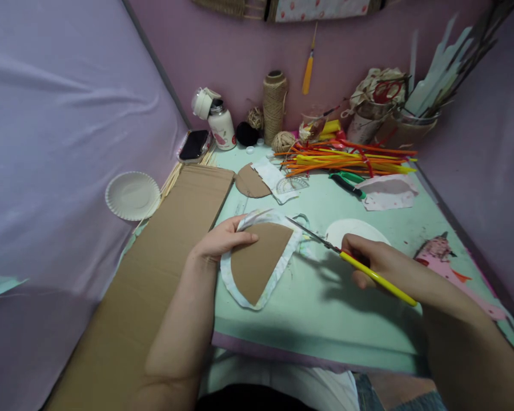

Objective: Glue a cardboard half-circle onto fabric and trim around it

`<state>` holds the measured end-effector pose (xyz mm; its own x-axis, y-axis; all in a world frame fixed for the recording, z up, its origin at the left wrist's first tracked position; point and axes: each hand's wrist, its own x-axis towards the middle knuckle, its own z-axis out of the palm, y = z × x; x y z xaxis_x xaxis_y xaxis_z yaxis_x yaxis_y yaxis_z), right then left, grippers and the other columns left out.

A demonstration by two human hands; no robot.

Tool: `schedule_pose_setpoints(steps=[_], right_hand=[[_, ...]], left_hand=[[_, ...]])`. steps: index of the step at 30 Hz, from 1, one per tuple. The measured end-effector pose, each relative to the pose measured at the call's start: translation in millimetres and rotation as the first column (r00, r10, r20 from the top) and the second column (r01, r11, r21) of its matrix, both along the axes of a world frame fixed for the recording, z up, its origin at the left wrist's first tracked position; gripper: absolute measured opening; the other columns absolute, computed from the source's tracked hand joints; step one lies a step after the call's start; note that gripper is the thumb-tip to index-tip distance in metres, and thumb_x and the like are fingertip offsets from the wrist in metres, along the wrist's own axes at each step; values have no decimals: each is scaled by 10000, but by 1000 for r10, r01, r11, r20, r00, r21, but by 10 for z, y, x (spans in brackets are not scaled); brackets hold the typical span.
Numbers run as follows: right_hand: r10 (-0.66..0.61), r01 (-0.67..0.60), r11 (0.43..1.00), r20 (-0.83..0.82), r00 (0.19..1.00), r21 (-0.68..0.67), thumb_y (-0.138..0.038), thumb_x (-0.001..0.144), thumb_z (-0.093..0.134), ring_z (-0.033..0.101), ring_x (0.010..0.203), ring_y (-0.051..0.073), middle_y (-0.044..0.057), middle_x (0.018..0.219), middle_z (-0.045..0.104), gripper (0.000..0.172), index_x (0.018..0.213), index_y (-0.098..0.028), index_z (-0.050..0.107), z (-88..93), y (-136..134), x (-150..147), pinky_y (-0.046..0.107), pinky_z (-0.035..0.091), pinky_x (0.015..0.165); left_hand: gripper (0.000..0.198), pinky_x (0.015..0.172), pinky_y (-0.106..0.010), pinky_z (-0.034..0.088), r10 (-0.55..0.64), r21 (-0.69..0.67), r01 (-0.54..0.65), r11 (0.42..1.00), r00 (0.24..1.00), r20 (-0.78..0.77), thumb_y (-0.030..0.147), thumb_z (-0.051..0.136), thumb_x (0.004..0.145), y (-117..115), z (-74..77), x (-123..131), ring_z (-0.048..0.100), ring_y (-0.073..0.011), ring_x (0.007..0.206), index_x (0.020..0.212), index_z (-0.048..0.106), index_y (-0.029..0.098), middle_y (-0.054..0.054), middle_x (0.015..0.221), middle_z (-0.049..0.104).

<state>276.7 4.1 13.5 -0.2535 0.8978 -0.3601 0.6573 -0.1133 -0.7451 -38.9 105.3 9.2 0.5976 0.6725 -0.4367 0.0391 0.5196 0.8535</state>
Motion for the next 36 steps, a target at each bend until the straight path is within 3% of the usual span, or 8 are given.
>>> schedule_pose_setpoints(steps=[6, 13, 23, 29, 36], right_hand=[[38, -37, 999, 44, 998, -27, -396, 653, 661, 450, 629, 157, -37, 690, 539, 315, 796, -242, 426, 37, -7, -49, 263, 359, 546], [31, -29, 999, 70, 997, -21, -433, 647, 656, 444, 631, 163, -30, 683, 545, 336, 773, -241, 411, 99, 11, -120, 268, 363, 551], [-16, 15, 999, 24, 1000, 29, -516, 608, 741, 411, 600, 146, -48, 626, 502, 440, 715, -238, 416, 68, 29, -128, 250, 332, 529], [-57, 58, 998, 17, 998, -15, -455, 592, 725, 408, 614, 152, -51, 628, 475, 399, 703, -244, 404, 87, 28, -143, 265, 333, 546], [-9, 11, 1000, 97, 995, -23, -377, 615, 684, 431, 627, 160, -51, 674, 503, 358, 786, -254, 396, 98, -1, -159, 277, 343, 552]], left_hand=[[534, 657, -220, 518, -53, 17, 53, 998, 998, 18, 280, 856, 638, -10, 1, 16, 687, -156, 727, 1135, 698, 167, -39, 887, 741], [550, 675, -226, 522, -124, 20, 124, 992, 992, 1, 305, 856, 654, -6, -28, 34, 679, -153, 746, 1165, 699, 175, -47, 938, 744], [528, 684, -243, 525, -129, 18, 129, 991, 992, -15, 318, 851, 654, -8, -30, 37, 686, -168, 738, 1137, 702, 166, -48, 880, 742], [538, 709, -247, 526, -116, -1, 117, 993, 993, 28, 303, 857, 657, -6, -38, 41, 693, -170, 777, 1154, 699, 170, -66, 942, 750], [516, 716, -238, 534, -121, -19, 122, 992, 992, 44, 294, 861, 674, -10, -57, 30, 696, -161, 782, 1151, 700, 182, -58, 964, 752]])
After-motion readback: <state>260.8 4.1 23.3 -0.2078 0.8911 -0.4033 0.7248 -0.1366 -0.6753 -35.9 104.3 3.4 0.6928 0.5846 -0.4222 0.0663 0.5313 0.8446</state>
